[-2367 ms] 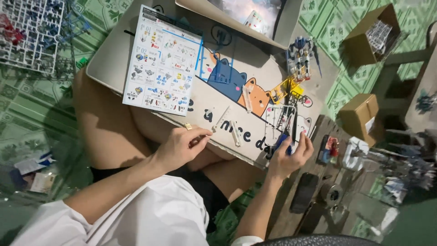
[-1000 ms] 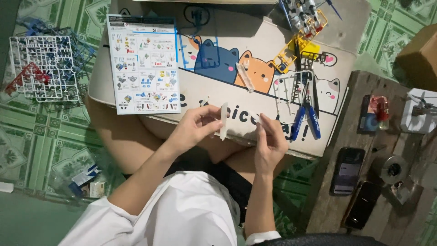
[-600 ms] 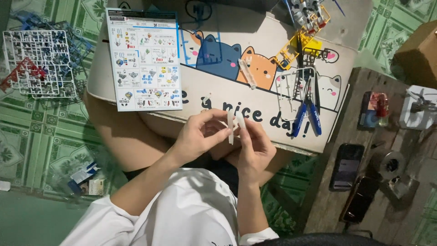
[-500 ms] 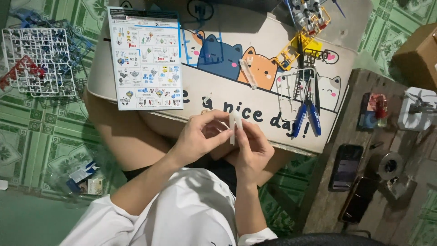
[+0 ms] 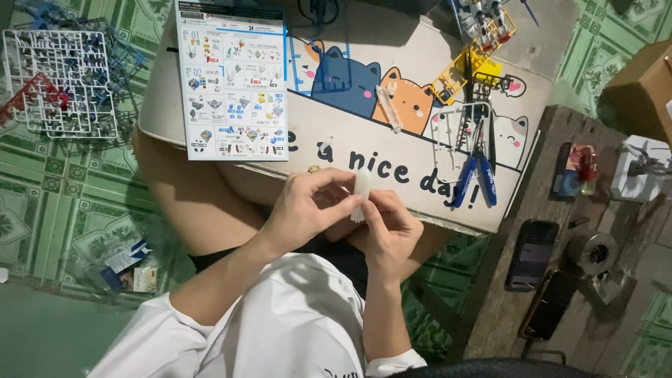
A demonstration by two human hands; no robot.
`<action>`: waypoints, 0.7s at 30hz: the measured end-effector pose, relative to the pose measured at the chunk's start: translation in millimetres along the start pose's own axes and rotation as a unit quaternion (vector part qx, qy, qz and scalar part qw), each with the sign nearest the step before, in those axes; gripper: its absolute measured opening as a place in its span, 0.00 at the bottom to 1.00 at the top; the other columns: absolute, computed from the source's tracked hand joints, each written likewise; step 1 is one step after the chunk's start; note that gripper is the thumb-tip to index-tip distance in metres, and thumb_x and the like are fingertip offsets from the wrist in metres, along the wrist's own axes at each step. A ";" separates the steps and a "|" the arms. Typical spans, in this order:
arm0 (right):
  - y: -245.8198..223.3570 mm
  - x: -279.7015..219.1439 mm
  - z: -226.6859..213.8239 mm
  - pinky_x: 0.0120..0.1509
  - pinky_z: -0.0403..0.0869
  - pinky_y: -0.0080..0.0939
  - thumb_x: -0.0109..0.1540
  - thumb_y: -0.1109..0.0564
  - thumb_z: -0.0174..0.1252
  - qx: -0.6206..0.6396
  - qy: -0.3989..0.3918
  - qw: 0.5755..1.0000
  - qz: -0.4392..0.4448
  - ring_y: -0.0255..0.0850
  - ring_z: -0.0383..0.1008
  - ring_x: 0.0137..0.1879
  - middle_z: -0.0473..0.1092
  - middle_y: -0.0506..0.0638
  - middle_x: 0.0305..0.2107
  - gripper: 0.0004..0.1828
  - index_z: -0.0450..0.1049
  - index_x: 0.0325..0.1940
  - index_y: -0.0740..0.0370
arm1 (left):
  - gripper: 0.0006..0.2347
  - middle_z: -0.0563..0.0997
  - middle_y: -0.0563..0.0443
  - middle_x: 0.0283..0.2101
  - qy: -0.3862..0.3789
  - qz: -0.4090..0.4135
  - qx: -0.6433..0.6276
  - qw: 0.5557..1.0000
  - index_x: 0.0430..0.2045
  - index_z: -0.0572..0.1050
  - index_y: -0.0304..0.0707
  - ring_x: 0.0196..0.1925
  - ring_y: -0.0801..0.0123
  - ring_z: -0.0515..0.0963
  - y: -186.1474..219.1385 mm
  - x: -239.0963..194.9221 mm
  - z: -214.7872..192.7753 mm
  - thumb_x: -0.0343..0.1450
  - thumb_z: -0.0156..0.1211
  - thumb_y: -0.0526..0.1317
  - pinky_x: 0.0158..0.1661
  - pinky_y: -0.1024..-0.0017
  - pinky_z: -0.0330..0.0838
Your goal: The person reviews an instruction manual, then uses pliers to cut small plastic parts from a sprue. They separate the cut pieces and begin fitting them together by hand.
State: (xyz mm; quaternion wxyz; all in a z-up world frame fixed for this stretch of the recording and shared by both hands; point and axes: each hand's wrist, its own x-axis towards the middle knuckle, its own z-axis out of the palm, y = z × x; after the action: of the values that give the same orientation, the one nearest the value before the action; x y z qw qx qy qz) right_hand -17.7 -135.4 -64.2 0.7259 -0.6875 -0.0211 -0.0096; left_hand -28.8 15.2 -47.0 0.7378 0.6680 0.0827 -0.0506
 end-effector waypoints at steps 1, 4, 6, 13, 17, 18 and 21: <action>1.6 -0.5 -1.1 0.32 0.62 0.33 0.54 0.69 0.61 -0.002 -0.002 1.000 -0.003 0.34 0.61 0.29 0.69 0.57 0.23 0.07 0.75 0.36 0.72 | 0.09 0.81 0.42 0.30 -0.005 -0.003 0.003 1.000 0.34 0.77 0.31 0.31 0.65 0.81 0.4 -0.4 -0.5 0.64 0.62 0.35 0.31 0.71 0.77; 6.4 -2.2 -2.1 0.32 0.61 0.33 0.53 0.69 0.61 -0.003 -0.003 1.000 -0.011 0.34 0.61 0.29 0.69 0.57 0.23 0.08 0.75 0.36 0.71 | 0.09 0.81 0.41 0.30 -0.010 -0.022 -0.008 1.000 0.34 0.77 0.30 0.31 0.65 0.80 -3.3 -0.3 -1.7 0.63 0.62 0.35 0.31 0.70 0.77; 8.3 -3.4 -1.4 0.32 0.61 0.33 0.53 0.69 0.62 -0.002 -0.003 1.000 -0.019 0.34 0.61 0.29 0.69 0.56 0.24 0.08 0.75 0.36 0.71 | 0.10 0.81 0.42 0.30 -0.011 -0.035 -0.021 0.999 0.34 0.77 0.30 0.30 0.67 0.80 -5.3 0.0 -2.4 0.63 0.63 0.36 0.31 0.70 0.77; 12.7 -6.3 -2.3 0.35 0.67 0.35 0.52 0.69 0.63 -0.038 -0.030 0.998 -0.032 0.38 0.68 0.31 0.71 0.59 0.26 0.09 0.76 0.37 0.71 | 0.09 0.82 0.43 0.30 -0.011 -0.067 -0.035 0.997 0.32 0.78 0.29 0.33 0.68 0.79 -14.6 -1.4 -4.0 0.63 0.63 0.36 0.36 0.70 0.76; 12.8 -8.6 -0.5 0.36 0.68 0.35 0.52 0.69 0.63 -0.051 -0.033 0.997 -0.036 0.37 0.69 0.32 0.72 0.59 0.27 0.10 0.76 0.38 0.70 | 0.09 0.81 0.43 0.30 -0.008 -0.088 -0.048 0.995 0.32 0.79 0.30 0.34 0.67 0.78 -24.6 -3.2 -6.0 0.63 0.64 0.36 0.38 0.68 0.75; 14.2 -9.8 0.2 0.36 0.68 0.35 0.52 0.69 0.63 -0.052 -0.033 0.997 -0.037 0.37 0.69 0.32 0.72 0.59 0.27 0.10 0.76 0.38 0.70 | 0.09 0.81 0.43 0.30 -0.008 -0.087 -0.049 0.995 0.32 0.79 0.30 0.34 0.67 0.78 -23.8 -3.4 -6.3 0.63 0.64 0.36 0.38 0.68 0.75; 15.8 -13.7 3.5 0.36 0.69 0.35 0.53 0.69 0.62 -0.044 -0.032 0.998 -0.037 0.37 0.69 0.33 0.72 0.59 0.27 0.10 0.76 0.39 0.69 | 0.09 0.82 0.45 0.29 -0.005 -0.087 -0.048 0.995 0.32 0.79 0.31 0.35 0.71 0.77 -22.2 -4.9 -6.8 0.63 0.64 0.37 0.38 0.70 0.74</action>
State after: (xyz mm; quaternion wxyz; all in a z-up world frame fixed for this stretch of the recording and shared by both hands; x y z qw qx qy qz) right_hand -30.7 -131.3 -80.4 0.6927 -0.7177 -0.0696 -0.0154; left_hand -38.0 19.5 -68.3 0.7625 0.6215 0.1392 -0.1141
